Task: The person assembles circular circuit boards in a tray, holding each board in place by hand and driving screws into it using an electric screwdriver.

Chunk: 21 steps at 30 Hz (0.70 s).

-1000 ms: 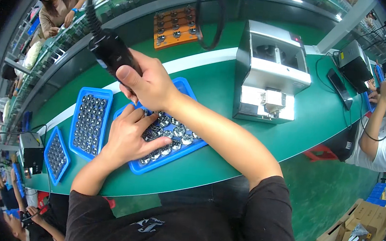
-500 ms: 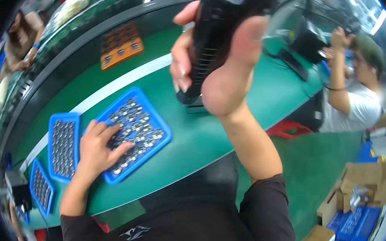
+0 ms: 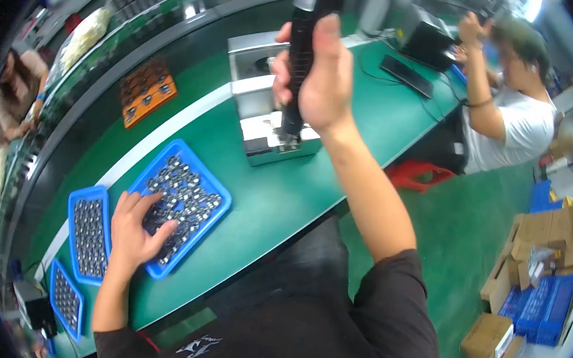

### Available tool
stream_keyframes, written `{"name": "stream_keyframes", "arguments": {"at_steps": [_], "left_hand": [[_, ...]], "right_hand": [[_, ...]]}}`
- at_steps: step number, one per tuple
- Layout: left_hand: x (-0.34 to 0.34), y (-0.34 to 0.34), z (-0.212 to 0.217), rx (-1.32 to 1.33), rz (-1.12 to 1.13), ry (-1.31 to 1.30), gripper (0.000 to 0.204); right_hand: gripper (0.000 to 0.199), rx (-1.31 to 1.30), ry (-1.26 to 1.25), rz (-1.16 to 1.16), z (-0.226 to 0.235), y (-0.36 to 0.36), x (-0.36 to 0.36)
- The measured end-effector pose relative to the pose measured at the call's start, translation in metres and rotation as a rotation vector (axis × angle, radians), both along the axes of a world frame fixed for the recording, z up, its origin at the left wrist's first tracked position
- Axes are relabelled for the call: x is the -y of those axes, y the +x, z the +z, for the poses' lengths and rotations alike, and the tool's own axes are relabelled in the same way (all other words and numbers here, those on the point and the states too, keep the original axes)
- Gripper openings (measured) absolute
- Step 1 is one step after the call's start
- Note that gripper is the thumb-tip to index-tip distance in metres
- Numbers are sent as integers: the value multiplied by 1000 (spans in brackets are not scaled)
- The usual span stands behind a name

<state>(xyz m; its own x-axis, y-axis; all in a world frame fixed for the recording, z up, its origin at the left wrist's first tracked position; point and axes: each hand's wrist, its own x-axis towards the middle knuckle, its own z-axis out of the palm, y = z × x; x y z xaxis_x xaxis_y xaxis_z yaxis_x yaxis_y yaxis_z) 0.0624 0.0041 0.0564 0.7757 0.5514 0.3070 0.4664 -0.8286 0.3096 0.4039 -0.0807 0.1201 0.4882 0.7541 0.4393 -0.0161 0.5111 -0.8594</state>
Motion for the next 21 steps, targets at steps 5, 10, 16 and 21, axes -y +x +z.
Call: {"name": "stream_keyframes", "arguments": {"at_steps": [5,10,16,21], "left_hand": [[-9,-10,3,69,-26,-35,50],[-15,-11,-3,71,12,-58,49],[-15,-11,-8,51,47,-79,52],[-19,-13,-12,85,39,-97,54]], "right_hand": [[91,-89,53,276,8,-36,2],[101,-95,208,530,12,-94,-26],[107,-40,26,688,-9,-153,-81],[106,68,-125,637,-32,-174,-97]]}}
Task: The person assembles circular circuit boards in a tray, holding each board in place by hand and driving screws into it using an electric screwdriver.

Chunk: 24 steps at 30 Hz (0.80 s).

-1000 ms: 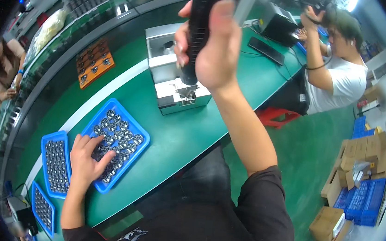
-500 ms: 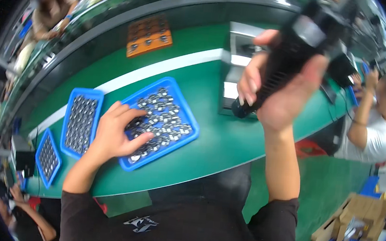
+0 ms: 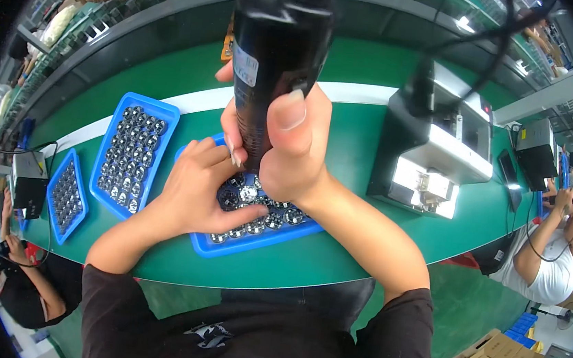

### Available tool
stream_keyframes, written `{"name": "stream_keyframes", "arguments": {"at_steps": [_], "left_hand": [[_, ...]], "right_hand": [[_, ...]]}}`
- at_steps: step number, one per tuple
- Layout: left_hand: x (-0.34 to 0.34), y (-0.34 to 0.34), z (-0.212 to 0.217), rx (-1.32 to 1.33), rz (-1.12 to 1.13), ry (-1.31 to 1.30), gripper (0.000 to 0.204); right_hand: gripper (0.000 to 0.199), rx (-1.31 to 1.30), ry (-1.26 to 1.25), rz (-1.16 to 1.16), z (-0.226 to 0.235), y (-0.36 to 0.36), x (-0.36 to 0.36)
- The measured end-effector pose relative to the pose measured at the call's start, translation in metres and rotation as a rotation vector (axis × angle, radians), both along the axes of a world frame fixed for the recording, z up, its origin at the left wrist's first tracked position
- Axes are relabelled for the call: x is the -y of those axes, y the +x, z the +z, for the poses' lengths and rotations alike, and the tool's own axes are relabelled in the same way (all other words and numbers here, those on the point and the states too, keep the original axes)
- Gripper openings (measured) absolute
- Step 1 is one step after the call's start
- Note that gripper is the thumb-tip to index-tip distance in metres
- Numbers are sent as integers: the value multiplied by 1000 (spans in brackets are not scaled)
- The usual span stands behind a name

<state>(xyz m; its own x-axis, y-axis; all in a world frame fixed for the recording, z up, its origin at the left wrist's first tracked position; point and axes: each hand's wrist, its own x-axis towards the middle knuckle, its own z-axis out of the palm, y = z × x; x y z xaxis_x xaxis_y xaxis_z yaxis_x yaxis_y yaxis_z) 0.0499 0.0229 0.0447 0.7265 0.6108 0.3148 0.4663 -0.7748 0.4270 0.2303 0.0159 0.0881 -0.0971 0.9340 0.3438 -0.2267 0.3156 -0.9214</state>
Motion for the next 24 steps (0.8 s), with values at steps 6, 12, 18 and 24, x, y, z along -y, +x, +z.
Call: {"name": "stream_keyframes", "arguments": {"at_steps": [6,12,18,24], "left_hand": [[-2,0,-2,27,-2,-16,57],[-3,-3,-3,4,-2,-37,58],[-4,-3,-5,9,-11,-25,59],[-4,-4,-4,10,0,-13,59]], "right_hand": [[107,10,-44,4,-15,-1,-5],[107,-10,-18,0,-19,-4,-7],[106,1,-61,-20,-20,-5,-6],[107,12,-76,11,-23,-12,-1]]}}
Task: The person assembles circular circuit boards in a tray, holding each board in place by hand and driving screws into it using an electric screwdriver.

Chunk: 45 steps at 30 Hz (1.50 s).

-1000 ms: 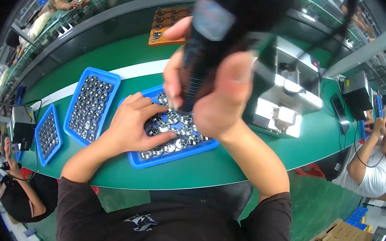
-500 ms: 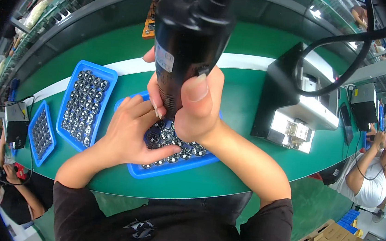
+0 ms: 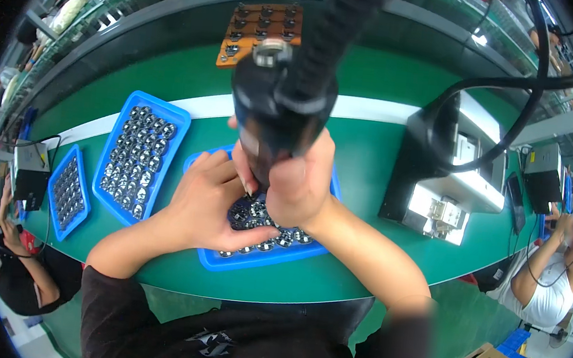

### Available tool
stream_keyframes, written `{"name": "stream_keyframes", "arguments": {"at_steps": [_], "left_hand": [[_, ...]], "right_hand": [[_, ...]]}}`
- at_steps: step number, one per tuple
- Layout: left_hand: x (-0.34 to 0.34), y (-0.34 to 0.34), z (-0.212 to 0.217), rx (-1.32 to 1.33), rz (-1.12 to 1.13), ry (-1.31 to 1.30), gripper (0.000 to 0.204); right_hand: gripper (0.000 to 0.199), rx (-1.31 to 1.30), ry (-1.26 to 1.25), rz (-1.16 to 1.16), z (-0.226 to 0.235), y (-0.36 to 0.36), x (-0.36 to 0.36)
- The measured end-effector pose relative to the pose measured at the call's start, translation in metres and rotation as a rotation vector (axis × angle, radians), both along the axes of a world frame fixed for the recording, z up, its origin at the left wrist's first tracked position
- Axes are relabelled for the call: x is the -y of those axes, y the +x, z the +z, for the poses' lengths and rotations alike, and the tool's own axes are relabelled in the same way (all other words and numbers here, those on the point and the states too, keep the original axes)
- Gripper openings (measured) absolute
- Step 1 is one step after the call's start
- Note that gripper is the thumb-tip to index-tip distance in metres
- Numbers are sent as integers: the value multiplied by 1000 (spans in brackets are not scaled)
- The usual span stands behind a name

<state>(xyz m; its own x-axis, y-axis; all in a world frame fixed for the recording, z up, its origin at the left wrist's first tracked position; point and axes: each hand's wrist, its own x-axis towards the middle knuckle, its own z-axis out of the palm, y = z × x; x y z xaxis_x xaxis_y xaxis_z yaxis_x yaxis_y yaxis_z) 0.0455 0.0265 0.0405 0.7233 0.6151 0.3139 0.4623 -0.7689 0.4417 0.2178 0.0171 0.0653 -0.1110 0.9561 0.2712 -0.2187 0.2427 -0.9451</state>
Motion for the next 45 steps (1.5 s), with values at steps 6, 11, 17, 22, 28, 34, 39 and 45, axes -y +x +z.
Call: {"name": "stream_keyframes", "arguments": {"at_steps": [6,11,17,22,28,34,39,45], "left_hand": [[5,0,-5,-5,-22,24,61],[7,-3,-5,-18,1,41,62],[15,16,14,-40,-35,98,53],[25,18,18,-125,-35,117,50],[25,12,8,-86,-12,197,48],[28,19,9,-87,-59,211,46],[28,18,23,-255,-70,319,44],[32,26,21,-189,-56,276,45]], "right_hand": [[104,-94,50,-53,-12,-6,6],[92,-261,-39,59,-34,-7,4],[74,-253,266,-27,-25,-7,-2],[96,-337,276,-155,18,44,46],[84,-128,342,-587,70,149,119],[66,-93,401,-780,64,181,113],[62,-145,358,-739,50,177,105],[61,-83,282,-705,49,168,111]]}}
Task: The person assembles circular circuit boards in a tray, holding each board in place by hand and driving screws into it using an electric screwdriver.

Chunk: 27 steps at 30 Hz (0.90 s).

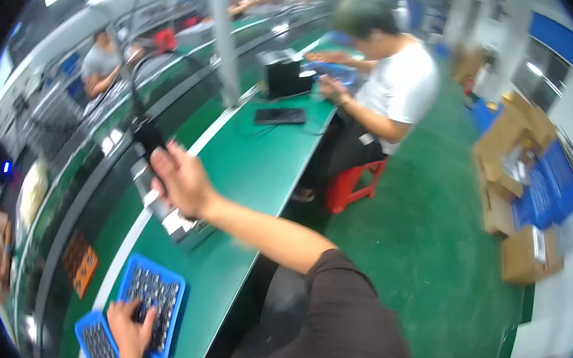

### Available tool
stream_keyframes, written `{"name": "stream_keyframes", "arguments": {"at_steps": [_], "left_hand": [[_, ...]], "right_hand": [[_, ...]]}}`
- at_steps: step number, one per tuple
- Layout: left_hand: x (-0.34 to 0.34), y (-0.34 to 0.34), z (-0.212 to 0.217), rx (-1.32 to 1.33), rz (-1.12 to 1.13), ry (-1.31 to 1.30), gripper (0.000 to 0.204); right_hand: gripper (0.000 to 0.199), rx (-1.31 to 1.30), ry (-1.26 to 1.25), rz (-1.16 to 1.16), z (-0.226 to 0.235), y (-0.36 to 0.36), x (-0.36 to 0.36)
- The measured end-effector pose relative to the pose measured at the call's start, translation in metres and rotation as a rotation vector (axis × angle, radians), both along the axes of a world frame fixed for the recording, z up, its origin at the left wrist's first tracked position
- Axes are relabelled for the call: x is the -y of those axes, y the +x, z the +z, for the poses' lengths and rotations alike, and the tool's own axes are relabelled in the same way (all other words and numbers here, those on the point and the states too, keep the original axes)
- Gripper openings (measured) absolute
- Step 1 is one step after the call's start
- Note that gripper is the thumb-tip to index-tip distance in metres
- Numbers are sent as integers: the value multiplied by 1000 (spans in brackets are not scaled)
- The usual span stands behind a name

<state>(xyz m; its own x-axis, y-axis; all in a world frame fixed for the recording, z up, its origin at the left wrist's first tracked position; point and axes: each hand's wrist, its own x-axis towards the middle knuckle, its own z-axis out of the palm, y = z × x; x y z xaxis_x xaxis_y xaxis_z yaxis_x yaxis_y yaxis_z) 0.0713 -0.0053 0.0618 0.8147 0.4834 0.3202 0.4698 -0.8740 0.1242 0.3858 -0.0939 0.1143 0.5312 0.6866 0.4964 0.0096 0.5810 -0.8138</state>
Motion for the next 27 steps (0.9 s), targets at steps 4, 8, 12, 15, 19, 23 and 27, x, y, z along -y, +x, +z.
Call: {"name": "stream_keyframes", "arguments": {"at_steps": [4,8,12,15,19,23,27], "left_hand": [[-6,-9,-14,128,34,-49,49],[-11,-16,-12,97,42,-56,51],[-14,-16,-6,106,43,-40,52],[-17,-16,-7,101,45,-79,50],[-22,-13,-8,139,24,-60,48],[-18,-7,-3,164,-1,-64,48],[-9,6,-1,71,42,-109,53]], "right_hand": [[76,17,49,12,6,-19,2],[101,-75,93,379,26,-50,-9],[106,-1,125,550,33,-87,-46],[101,139,45,529,21,-107,-73],[88,62,-12,503,-7,-125,-108],[78,72,41,512,-26,-120,-120],[53,-38,132,511,-33,-124,-128]]}}
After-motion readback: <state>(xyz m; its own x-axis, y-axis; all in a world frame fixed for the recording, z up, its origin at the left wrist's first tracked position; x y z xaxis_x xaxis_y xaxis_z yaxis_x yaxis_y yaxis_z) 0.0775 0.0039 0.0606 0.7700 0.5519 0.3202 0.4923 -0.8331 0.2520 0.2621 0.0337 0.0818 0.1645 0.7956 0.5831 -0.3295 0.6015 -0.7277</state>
